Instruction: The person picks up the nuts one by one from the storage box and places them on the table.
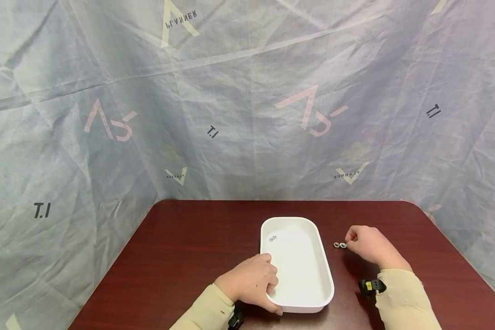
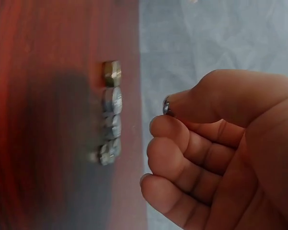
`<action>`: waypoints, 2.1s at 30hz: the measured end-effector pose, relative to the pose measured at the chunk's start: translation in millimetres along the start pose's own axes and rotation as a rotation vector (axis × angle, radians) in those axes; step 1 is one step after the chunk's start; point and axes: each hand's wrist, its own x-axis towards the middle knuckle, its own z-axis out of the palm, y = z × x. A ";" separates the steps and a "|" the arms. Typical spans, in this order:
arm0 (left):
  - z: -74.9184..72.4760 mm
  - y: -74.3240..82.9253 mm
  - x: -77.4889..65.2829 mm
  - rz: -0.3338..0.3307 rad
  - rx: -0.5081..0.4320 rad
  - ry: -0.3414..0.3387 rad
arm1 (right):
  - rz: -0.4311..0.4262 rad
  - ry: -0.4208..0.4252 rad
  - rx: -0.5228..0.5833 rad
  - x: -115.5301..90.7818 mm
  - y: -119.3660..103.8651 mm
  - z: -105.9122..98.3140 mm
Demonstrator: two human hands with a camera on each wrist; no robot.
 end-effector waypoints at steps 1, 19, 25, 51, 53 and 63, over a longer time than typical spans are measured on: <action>0.1 -0.1 0.0 0.000 -0.001 -0.001 | 0.004 -0.006 0.002 0.1 2.3 1.3; 1.0 0.7 -0.4 -0.014 -0.033 -0.027 | 0.002 -0.030 -0.014 -2.4 17.8 17.7; 4.2 1.6 -1.0 -0.020 -0.064 -0.045 | 0.016 -0.023 -0.019 -2.4 20.5 22.2; 3.9 1.5 -0.5 -0.036 -0.050 -0.025 | 0.053 -0.036 0.013 -3.2 21.6 15.3; 4.1 1.5 -0.7 -0.038 -0.058 -0.029 | 0.061 -0.040 0.018 -4.3 21.9 13.7; 1.9 1.5 0.1 -0.019 -0.016 -0.014 | 0.019 0.024 0.020 -5.9 9.1 -2.9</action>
